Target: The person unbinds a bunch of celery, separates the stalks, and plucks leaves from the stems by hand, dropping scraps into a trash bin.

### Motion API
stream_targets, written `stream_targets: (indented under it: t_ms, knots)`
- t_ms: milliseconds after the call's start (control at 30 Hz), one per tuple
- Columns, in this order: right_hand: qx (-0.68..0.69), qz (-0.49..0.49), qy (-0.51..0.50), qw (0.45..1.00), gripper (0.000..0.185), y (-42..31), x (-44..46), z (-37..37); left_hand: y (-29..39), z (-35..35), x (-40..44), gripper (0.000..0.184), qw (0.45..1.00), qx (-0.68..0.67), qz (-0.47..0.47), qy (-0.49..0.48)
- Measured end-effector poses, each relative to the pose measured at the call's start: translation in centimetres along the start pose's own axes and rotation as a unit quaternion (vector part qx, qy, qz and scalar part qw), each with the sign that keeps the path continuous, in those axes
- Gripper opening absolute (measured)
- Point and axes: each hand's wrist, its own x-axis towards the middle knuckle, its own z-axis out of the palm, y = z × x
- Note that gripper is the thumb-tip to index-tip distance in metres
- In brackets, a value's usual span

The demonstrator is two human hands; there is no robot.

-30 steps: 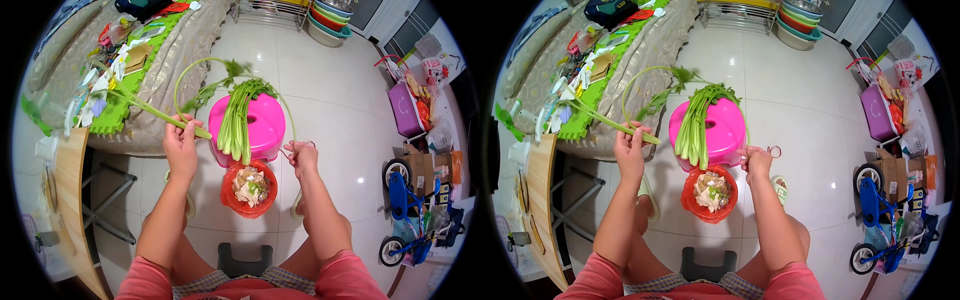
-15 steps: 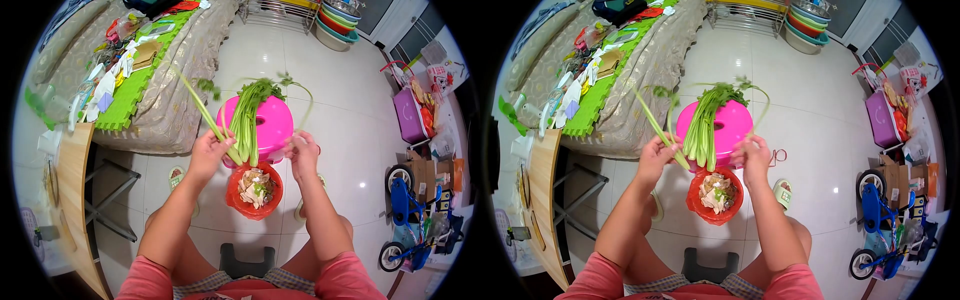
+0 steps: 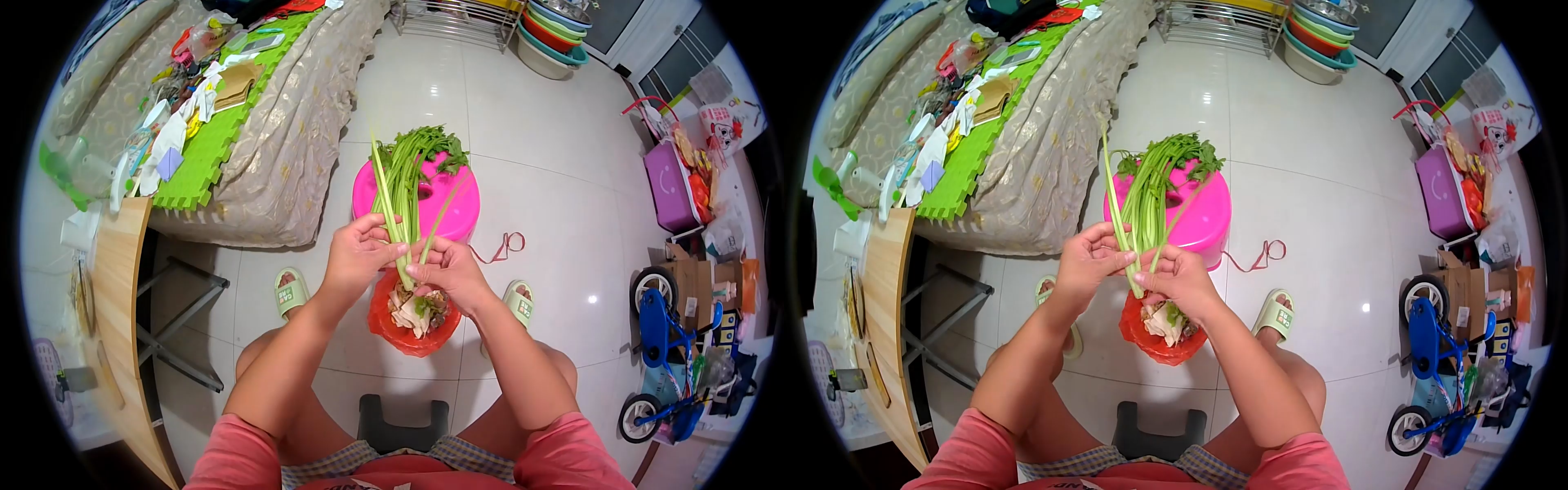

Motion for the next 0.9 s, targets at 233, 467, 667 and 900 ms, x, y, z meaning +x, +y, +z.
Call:
stream_targets:
  t_ms: [233, 467, 667, 900]
  knots:
    - [-0.044, 0.000, 0.088, 0.995, 0.013, 0.1, 0.0, 0.4, -0.6, 0.1, 0.0, 0.025, 0.999, 0.032, 0.013, 0.040]
    - [0.001, -0.022, 0.121, 0.992, 0.011, 0.3, 0.0, 0.4, -1.0, 0.7, 0.0, 0.016, 0.994, 0.001, 0.043, 0.105]
    - [0.027, -0.059, 0.120, 0.991, 0.015, 0.7, 0.0, 0.3, -1.5, 0.7, -0.2, 0.015, 0.998, 0.008, -0.002, 0.064]
    - [0.053, -0.059, 0.139, 0.987, 0.015, 0.0, 0.0, 0.4, -1.4, 1.7, -1.0, 0.013, 0.994, 0.029, 0.031, 0.098]
